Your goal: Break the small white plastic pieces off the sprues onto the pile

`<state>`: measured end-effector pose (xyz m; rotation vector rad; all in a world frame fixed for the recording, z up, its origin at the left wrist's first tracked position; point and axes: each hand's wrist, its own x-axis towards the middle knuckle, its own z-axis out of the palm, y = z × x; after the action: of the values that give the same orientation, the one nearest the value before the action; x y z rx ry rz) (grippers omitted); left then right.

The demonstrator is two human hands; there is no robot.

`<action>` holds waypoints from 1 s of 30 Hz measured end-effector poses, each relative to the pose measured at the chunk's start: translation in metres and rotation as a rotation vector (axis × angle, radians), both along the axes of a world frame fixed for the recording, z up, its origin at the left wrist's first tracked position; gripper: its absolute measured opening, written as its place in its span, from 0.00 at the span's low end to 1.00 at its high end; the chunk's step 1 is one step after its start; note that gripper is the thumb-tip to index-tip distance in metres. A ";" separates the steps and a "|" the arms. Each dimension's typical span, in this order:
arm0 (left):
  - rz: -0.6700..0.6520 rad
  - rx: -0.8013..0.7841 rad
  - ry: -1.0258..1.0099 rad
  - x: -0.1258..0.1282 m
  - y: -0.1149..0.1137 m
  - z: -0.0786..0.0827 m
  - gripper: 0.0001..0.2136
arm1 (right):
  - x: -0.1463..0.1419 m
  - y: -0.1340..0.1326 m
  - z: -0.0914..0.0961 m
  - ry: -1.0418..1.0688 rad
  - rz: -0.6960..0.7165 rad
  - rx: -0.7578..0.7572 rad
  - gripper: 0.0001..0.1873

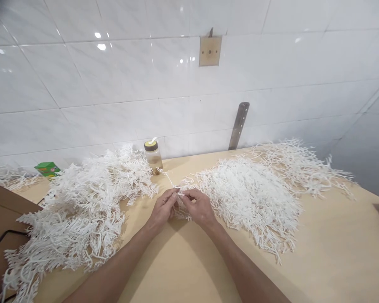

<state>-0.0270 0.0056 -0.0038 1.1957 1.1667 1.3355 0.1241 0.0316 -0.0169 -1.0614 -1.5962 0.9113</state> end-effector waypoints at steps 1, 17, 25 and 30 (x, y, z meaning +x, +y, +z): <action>-0.024 -0.030 -0.033 -0.001 0.000 0.001 0.20 | 0.000 0.001 0.000 -0.004 0.031 -0.042 0.15; -0.091 -0.236 -0.179 -0.017 0.009 0.002 0.22 | 0.003 -0.002 0.011 0.162 0.222 -0.337 0.22; 0.166 0.043 0.090 -0.016 0.011 -0.001 0.19 | 0.003 -0.001 0.007 0.088 0.165 -0.292 0.22; -0.023 -0.012 -0.049 -0.019 0.010 0.000 0.17 | 0.002 -0.001 0.010 0.201 0.229 -0.321 0.21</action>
<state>-0.0460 0.0160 -0.0035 1.1585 1.1211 1.3316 0.1265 0.0301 -0.0069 -0.9776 -1.4526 1.4209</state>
